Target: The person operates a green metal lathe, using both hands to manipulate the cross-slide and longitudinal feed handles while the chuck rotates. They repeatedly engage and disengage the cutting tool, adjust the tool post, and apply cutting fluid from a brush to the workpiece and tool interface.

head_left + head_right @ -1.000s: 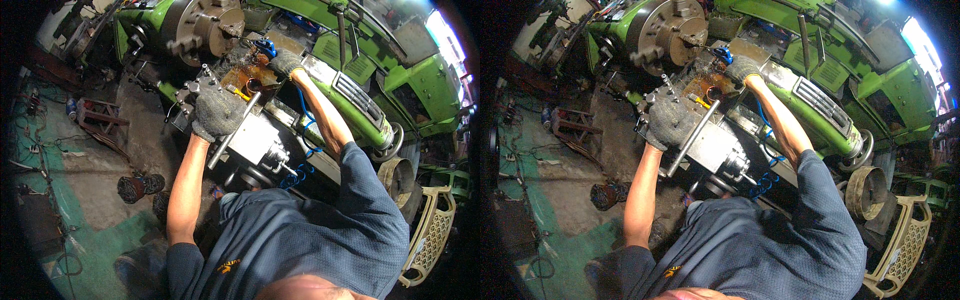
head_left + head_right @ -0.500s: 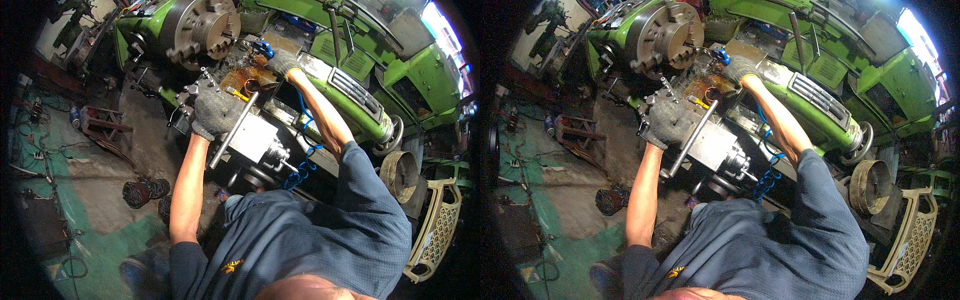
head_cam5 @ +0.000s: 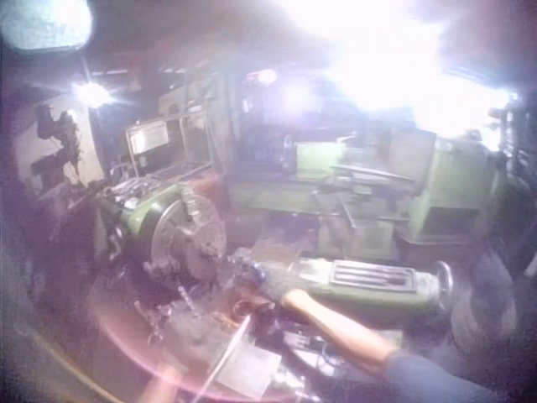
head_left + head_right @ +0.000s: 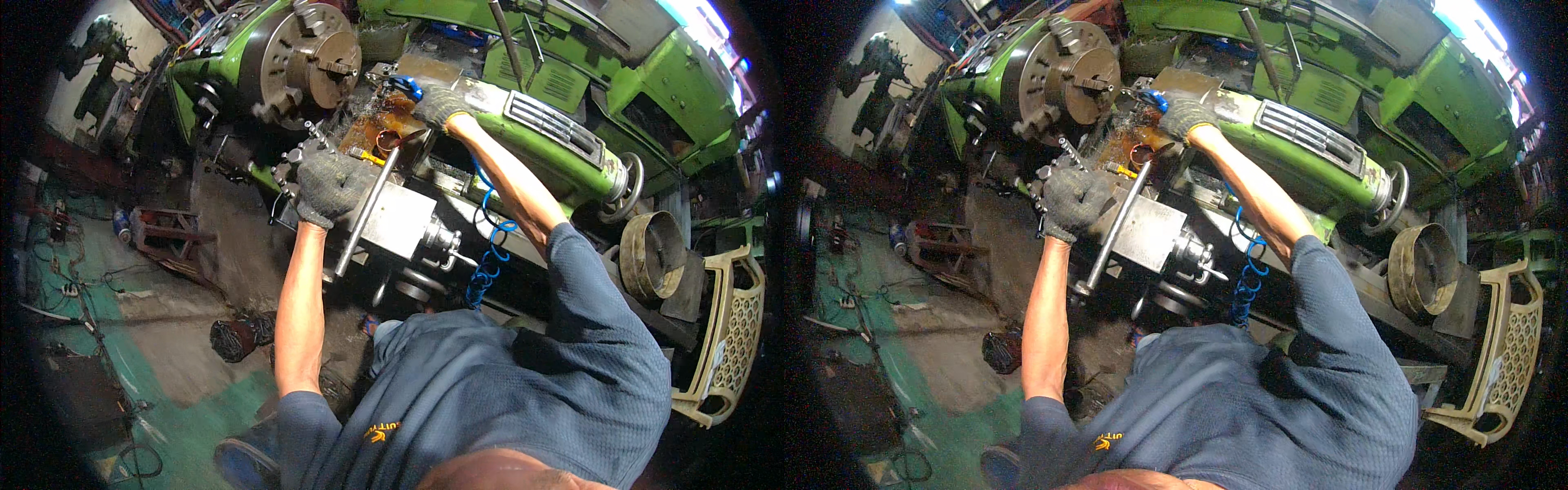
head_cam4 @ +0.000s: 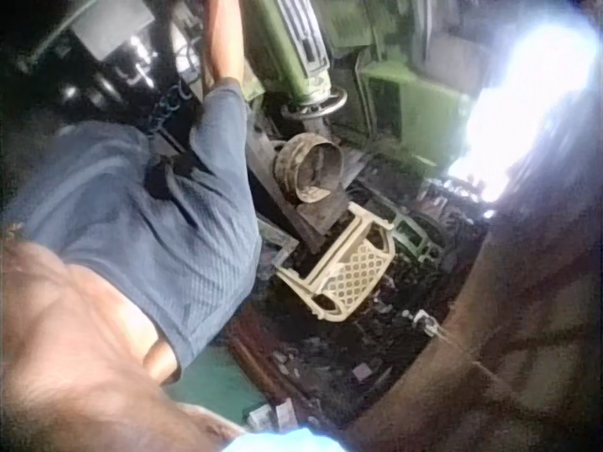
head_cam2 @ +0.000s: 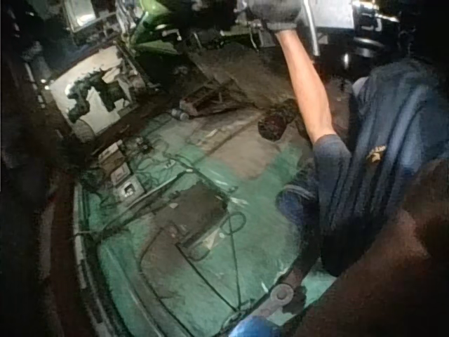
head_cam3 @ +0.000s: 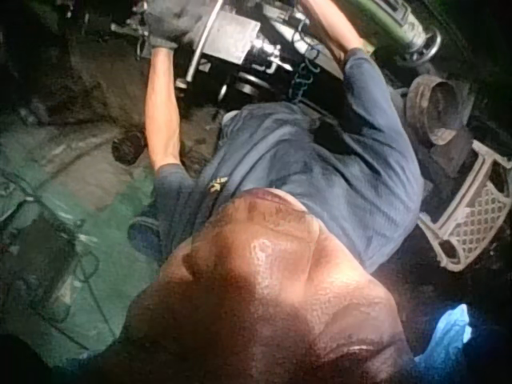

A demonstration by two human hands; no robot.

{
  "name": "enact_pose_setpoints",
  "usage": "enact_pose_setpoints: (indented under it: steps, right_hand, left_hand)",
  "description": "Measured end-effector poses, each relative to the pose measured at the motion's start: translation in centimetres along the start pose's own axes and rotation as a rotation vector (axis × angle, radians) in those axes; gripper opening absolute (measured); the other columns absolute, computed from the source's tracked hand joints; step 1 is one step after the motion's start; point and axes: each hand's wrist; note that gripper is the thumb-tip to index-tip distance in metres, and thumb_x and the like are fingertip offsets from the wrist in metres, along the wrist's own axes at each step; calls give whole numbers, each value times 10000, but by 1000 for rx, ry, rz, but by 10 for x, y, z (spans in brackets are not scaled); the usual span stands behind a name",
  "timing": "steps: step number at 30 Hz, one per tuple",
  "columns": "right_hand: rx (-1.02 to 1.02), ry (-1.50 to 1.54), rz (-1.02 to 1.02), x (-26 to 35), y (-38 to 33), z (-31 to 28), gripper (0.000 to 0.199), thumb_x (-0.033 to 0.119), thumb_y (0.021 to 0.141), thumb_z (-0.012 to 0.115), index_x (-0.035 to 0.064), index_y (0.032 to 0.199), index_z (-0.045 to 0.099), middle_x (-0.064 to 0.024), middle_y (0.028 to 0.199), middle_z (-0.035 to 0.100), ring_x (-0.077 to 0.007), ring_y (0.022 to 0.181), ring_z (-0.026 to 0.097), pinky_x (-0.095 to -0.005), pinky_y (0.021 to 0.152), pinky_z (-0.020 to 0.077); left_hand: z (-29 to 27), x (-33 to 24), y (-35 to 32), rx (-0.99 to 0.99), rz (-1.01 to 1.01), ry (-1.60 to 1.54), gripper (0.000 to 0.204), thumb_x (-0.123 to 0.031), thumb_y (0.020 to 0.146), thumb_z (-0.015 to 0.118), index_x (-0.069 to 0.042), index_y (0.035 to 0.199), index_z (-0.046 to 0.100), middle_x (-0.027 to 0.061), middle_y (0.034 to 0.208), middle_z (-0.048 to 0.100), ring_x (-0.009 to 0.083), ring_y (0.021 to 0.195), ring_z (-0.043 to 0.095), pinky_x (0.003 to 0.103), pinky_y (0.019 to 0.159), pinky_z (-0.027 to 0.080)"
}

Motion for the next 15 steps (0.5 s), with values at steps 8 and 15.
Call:
enact_pose_setpoints:
  steps: [8, 15]
  right_hand:
    - [-34, 54, 42, -2, 68, 61, 359, 304, 761, 639, 35, 983, 725, -247, 937, 708, -411, 843, 692, -489, 760, 532]
    - [-93, -11, -19, -12, 69, 65, 360, 302, 775, 628, 18, 973, 727, -258, 941, 700, -421, 829, 690, -493, 747, 532]
  left_hand:
    - [-10, -6, 3, 96, -58, 52, 125, -196, 743, 703, -83, 742, 755, 130, 646, 662, 313, 566, 633, 410, 548, 504]
    - [-5, -2, -2, 91, -110, -9, 145, -230, 720, 726, -98, 762, 769, 119, 675, 685, 304, 592, 655, 405, 561, 520]
Point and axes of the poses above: each hand's wrist, its own y-axis towards the middle knuckle, its own z-axis out of the palm, x = y × z
